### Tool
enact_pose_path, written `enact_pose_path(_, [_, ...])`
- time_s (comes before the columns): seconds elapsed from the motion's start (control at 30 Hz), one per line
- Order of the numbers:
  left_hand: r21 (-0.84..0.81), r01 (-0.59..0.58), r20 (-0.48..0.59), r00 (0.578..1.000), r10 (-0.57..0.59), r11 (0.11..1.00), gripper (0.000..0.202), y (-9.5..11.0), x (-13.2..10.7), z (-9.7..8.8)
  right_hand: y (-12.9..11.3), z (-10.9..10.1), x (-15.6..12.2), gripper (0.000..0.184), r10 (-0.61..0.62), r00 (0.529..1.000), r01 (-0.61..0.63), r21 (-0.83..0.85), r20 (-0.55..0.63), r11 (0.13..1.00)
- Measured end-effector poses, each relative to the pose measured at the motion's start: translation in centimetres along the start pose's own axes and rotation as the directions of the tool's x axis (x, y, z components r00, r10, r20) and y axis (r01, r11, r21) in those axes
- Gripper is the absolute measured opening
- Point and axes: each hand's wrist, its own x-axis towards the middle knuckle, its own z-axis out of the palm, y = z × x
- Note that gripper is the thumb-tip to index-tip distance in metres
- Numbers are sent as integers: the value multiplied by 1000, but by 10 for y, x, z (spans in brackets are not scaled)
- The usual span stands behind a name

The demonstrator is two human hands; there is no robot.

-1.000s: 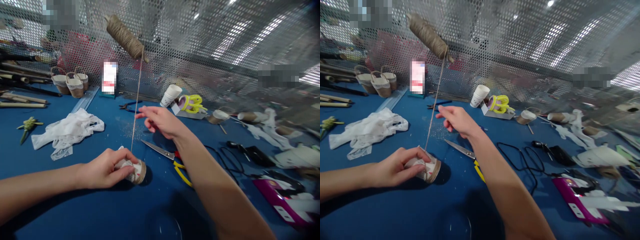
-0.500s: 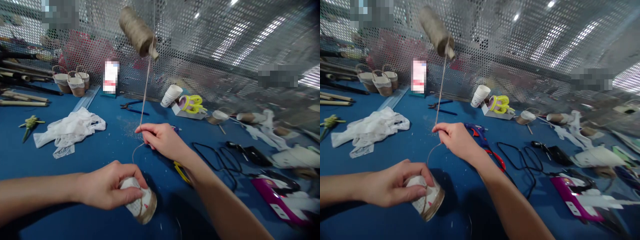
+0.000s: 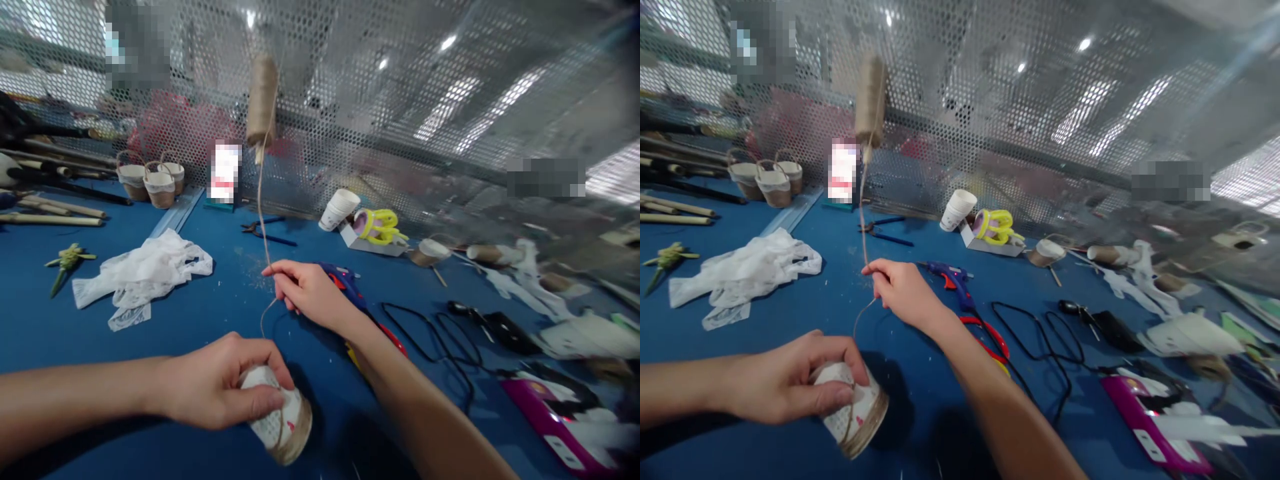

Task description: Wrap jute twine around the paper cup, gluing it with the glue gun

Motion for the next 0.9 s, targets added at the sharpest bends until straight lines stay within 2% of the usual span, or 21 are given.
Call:
enact_pose_path(0.17, [-144,3,-74,997,-14,990,24,2,5,-2,-5,1,16,24,13,1000,-12,-44,22,999])
enact_pose_path(0.33, [-241,-39,-125,992,8,970,31,3,9,-7,5,6,31,25,49,998,-46,-77,39,996])
enact_pose_path(0.5, [-318,-81,-171,985,26,945,38,2,14,-13,9,-14,57,10,190,978,-194,42,92,980])
enact_pose_path(0.57, [-351,-77,-189,982,10,933,40,2,16,-15,3,-26,71,13,230,970,-239,131,82,962])
enact_pose_path(0.67, [-380,-90,-211,977,9,921,40,3,18,-18,-10,-43,94,26,255,967,-248,293,15,923])
enact_pose_path(0.73, [-388,-103,-226,974,14,916,39,5,17,-20,-17,-52,112,30,279,956,-223,404,-85,887])
enact_pose_path(0.83, [-376,-104,-244,970,10,921,37,7,16,-22,-24,-62,139,32,354,894,-157,547,-275,822])
enact_pose_path(0.9, [-369,-108,-251,968,13,923,37,7,15,-23,-26,-69,155,32,405,848,-121,620,-342,776])
